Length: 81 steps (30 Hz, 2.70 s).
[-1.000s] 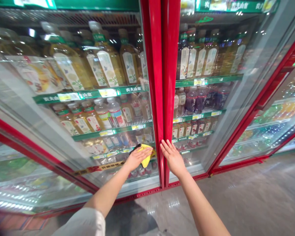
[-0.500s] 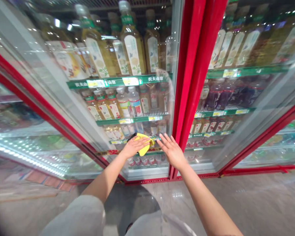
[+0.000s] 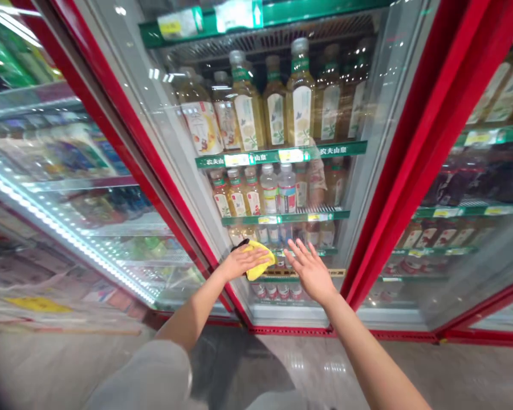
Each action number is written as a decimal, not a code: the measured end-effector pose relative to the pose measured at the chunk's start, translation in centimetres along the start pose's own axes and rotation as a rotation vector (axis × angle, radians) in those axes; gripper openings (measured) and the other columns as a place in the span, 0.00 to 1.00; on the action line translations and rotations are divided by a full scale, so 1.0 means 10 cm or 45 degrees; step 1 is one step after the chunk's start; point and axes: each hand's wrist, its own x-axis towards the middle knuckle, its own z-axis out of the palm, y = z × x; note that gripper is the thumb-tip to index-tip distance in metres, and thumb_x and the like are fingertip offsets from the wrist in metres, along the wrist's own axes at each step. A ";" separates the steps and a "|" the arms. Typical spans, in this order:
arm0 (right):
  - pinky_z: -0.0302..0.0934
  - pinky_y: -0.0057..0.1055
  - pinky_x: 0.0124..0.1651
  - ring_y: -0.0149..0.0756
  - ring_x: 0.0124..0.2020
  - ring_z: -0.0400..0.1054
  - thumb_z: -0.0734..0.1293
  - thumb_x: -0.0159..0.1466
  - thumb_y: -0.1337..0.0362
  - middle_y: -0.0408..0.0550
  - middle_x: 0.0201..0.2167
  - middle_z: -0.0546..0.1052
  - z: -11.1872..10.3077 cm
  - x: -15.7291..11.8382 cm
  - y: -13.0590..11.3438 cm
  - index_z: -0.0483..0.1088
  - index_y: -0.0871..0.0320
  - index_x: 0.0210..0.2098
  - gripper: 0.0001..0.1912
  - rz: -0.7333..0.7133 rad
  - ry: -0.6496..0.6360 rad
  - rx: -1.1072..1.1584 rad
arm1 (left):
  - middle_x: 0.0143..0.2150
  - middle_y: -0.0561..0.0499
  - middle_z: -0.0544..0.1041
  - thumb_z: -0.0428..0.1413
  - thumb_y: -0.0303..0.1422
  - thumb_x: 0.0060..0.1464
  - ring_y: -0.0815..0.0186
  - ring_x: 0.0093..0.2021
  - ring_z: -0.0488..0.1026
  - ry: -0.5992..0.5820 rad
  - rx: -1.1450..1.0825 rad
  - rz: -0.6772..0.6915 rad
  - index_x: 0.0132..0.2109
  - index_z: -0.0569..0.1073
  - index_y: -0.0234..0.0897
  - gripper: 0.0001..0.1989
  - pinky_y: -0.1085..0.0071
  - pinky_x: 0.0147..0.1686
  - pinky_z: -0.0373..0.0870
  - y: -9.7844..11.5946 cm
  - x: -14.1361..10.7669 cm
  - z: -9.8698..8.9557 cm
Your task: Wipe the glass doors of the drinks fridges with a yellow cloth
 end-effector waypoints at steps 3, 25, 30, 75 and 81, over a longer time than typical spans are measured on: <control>0.49 0.56 0.73 0.45 0.76 0.43 0.58 0.63 0.81 0.53 0.75 0.52 0.06 0.15 -0.18 0.53 0.51 0.74 0.42 0.031 0.024 -0.006 | 0.73 0.58 0.63 0.47 0.23 0.65 0.69 0.74 0.55 0.008 0.060 -0.154 0.71 0.61 0.59 0.33 0.57 0.76 0.41 -0.26 -0.32 -0.09; 0.52 0.55 0.73 0.45 0.77 0.39 0.58 0.65 0.81 0.52 0.75 0.54 0.38 0.78 -0.94 0.58 0.53 0.71 0.37 -0.051 0.068 -0.034 | 0.74 0.52 0.61 0.51 0.15 0.55 0.56 0.76 0.49 0.106 -0.121 -0.821 0.67 0.70 0.53 0.38 0.51 0.74 0.51 -0.17 -1.19 0.14; 0.54 0.55 0.72 0.46 0.76 0.41 0.58 0.64 0.82 0.53 0.76 0.50 0.45 0.80 -0.82 0.50 0.51 0.75 0.43 -0.086 0.145 0.016 | 0.77 0.51 0.53 0.49 0.11 0.51 0.56 0.77 0.42 0.190 -0.290 -1.317 0.67 0.69 0.50 0.41 0.52 0.72 0.57 0.13 -1.13 0.19; 0.47 0.56 0.75 0.47 0.75 0.48 0.57 0.68 0.72 0.45 0.74 0.57 1.69 0.49 -0.03 0.62 0.50 0.70 0.32 -0.630 0.565 -0.293 | 0.80 0.46 0.41 0.51 0.18 0.54 0.50 0.78 0.37 0.784 0.328 -1.227 0.75 0.52 0.43 0.44 0.43 0.75 0.40 0.48 -0.52 0.91; 0.49 0.55 0.74 0.47 0.75 0.49 0.58 0.69 0.72 0.50 0.74 0.57 1.59 0.52 -0.06 0.63 0.52 0.69 0.30 -0.638 0.495 -0.368 | 0.78 0.49 0.49 0.50 0.17 0.54 0.54 0.78 0.43 0.565 0.348 -0.860 0.74 0.55 0.51 0.43 0.41 0.74 0.42 0.58 -0.68 1.00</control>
